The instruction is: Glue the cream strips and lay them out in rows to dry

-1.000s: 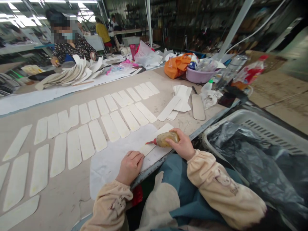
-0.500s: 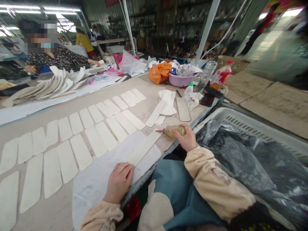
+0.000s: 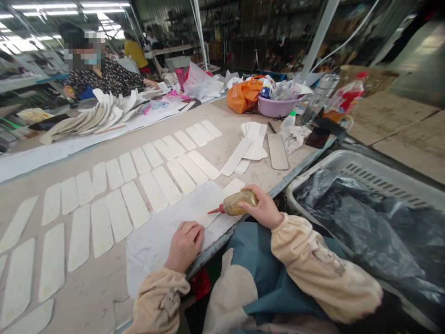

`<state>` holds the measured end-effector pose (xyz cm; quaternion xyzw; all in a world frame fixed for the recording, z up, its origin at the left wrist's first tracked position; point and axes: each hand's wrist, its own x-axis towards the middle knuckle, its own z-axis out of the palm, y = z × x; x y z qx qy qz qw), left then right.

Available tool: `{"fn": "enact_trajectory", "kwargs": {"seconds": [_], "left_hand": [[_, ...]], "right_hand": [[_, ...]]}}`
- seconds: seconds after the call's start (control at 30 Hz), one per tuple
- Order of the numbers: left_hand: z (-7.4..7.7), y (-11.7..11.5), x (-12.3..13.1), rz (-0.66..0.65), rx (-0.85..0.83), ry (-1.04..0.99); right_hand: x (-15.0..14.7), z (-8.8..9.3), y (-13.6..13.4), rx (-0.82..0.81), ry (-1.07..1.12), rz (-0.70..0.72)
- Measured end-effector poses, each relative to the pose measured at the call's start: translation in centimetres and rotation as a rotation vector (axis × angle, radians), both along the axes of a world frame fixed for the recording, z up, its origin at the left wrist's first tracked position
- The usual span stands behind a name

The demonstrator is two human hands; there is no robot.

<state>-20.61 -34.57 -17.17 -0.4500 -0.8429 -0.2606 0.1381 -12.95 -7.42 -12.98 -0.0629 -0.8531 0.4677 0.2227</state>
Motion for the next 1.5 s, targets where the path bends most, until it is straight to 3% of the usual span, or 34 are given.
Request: {"fn": "enact_trajectory", "kwargs": {"seconds": [0.17, 0.43, 0.53, 0.63, 0.8, 0.97, 1.33, 1.5], "left_hand": [[0.0, 0.0, 0.0, -0.005, 0.001, 0.002], [0.0, 0.1, 0.0, -0.012, 0.034, 0.006], [-0.1, 0.1, -0.1, -0.018, 0.046, 0.006], [-0.2, 0.1, -0.1, -0.008, 0.043, -0.003], [-0.2, -0.1, 0.0, 0.017, 0.040, -0.026], [-0.4, -0.1, 0.0, 0.011, 0.038, -0.039], [0.0, 0.0, 0.1, 0.007, 0.034, -0.026], [0.0, 0.0, 0.0, 0.007, 0.027, -0.009]], "right_hand": [[-0.4, -0.3, -0.6, 0.060, 0.011, 0.004], [-0.1, -0.9, 5.0, 0.203, 0.071, -0.408], [0.2, -1.1, 6.0, 0.221, 0.085, -0.481], [0.9, -0.4, 5.1, 0.179, 0.079, -0.435], [1.1, 1.3, 1.3, 0.046, 0.029, -0.144], [-0.3, 1.2, -1.7, 0.048, 0.010, 0.029], [0.4, 0.8, -1.6, 0.071, -0.034, 0.066], [1.0, 0.8, 0.6, 0.073, -0.037, -0.050]]}}
